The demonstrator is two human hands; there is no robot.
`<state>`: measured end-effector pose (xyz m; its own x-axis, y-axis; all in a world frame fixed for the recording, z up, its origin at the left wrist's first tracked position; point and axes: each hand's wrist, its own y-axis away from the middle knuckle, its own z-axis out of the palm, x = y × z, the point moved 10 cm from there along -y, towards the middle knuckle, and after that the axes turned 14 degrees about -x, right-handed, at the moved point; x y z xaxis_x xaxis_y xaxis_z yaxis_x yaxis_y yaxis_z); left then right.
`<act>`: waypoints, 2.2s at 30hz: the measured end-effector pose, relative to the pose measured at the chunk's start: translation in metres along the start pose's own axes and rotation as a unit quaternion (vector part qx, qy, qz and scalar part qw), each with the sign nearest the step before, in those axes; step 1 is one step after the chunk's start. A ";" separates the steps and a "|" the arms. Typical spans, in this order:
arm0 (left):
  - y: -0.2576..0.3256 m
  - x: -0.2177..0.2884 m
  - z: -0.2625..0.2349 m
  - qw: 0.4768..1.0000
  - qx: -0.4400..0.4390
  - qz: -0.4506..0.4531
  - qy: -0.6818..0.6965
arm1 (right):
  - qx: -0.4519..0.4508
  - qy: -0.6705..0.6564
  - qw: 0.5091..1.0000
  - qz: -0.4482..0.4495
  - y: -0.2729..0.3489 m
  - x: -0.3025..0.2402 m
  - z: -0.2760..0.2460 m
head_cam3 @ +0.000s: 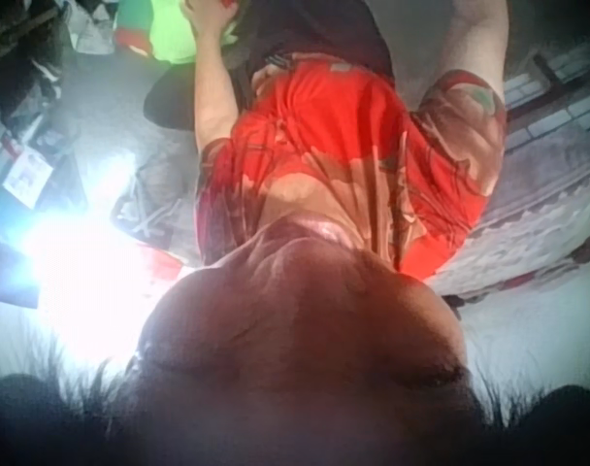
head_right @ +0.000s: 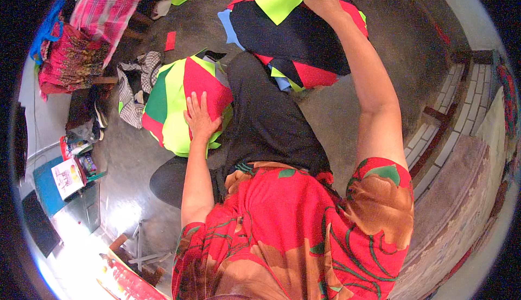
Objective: The person sits on the floor and assembles a colorful fabric object by hand, picking up and placing various colored fabric pieces onto a base. The person repeatedly adjusts and layers the pieces to form a patterned surface.
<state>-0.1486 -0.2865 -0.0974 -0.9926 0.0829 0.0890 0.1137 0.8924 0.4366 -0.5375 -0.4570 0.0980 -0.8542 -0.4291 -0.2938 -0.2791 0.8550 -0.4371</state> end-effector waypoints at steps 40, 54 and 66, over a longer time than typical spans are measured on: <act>-0.002 -0.006 -0.006 0.999 -0.002 0.011 0.035 | -0.069 -0.951 0.301 -0.026 0.041 -0.182 0.083; 0.018 0.051 -0.040 0.504 -0.017 0.228 0.833 | -0.151 -0.949 0.263 0.084 0.076 -0.218 0.186; 0.077 0.053 -0.098 0.606 0.033 0.199 0.769 | -0.147 -0.905 0.398 0.030 0.064 -0.228 0.151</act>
<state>-0.1881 -0.2568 0.0287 0.3334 -0.1696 0.9274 0.2791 0.9574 0.0747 -0.2942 -0.3484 0.0084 0.7784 0.3149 -0.5430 -0.5481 0.7627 -0.3434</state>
